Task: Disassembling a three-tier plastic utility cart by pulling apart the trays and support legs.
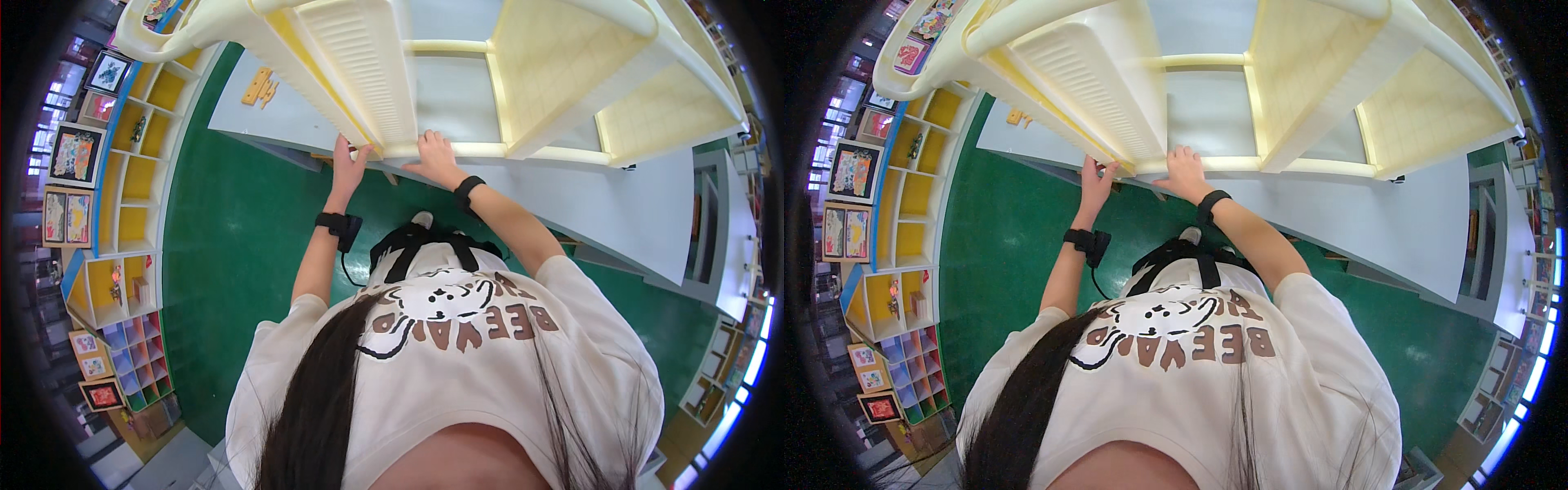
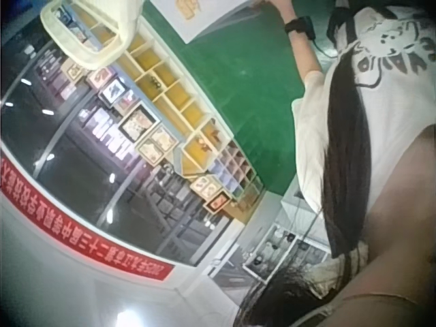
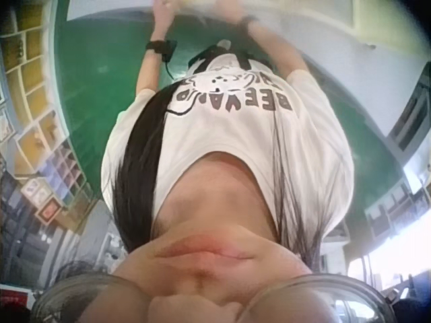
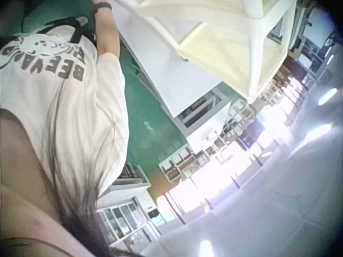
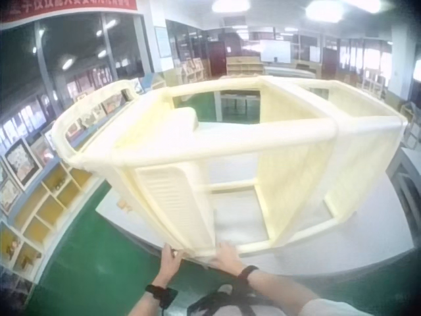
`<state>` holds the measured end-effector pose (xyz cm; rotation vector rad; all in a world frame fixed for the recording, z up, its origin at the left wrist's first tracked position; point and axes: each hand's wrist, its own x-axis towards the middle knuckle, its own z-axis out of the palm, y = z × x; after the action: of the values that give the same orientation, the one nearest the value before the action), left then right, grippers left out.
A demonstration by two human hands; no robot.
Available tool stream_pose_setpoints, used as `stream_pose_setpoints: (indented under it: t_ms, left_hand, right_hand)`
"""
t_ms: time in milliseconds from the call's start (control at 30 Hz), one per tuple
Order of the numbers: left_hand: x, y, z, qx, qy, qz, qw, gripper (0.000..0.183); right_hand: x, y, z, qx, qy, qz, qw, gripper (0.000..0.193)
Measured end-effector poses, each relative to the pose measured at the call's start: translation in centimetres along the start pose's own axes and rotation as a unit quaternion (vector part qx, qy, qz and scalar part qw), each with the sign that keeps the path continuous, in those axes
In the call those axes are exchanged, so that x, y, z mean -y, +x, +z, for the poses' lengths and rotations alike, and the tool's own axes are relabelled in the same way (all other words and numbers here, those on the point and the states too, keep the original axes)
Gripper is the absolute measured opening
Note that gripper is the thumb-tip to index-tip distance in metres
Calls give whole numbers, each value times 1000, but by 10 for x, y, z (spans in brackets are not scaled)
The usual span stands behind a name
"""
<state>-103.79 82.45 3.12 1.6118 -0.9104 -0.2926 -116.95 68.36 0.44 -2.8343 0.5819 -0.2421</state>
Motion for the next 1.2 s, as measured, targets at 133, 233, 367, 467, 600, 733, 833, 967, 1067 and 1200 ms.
stream_pose_setpoints:
  t_ms: [133,233,367,467,600,733,833,967,1067,1200]
  left_hand:
    - [7,-2,4,-27,-20,5,999,37]
    - [7,-3,5,-36,-40,-14,998,34]
    - [1,-4,10,-67,-60,-15,996,28]
    - [-4,-2,12,-86,-68,-5,994,26]
    - [-18,6,7,-88,-57,-14,994,26]
    - [-22,10,7,-91,-71,-24,993,25]
    - [-24,10,7,-97,-80,-31,992,25]
    - [-24,12,6,-101,-81,-43,991,25]
    - [-22,12,7,-101,-98,-45,989,25]
    - [-24,11,7,-105,-95,-32,989,24]
  right_hand:
    - [-1,9,12,-2,61,-19,998,62]
    - [3,12,10,57,35,-25,997,63]
    - [7,16,18,16,42,-85,995,60]
    - [14,21,23,14,63,-107,992,57]
    - [16,28,16,-32,83,-148,985,55]
    - [19,26,14,-37,61,-147,987,57]
    - [22,25,16,-72,62,-134,986,58]
    - [18,31,23,-79,59,-122,988,55]
    - [17,30,28,-80,41,-112,990,51]
    - [18,28,27,-155,17,-122,980,44]
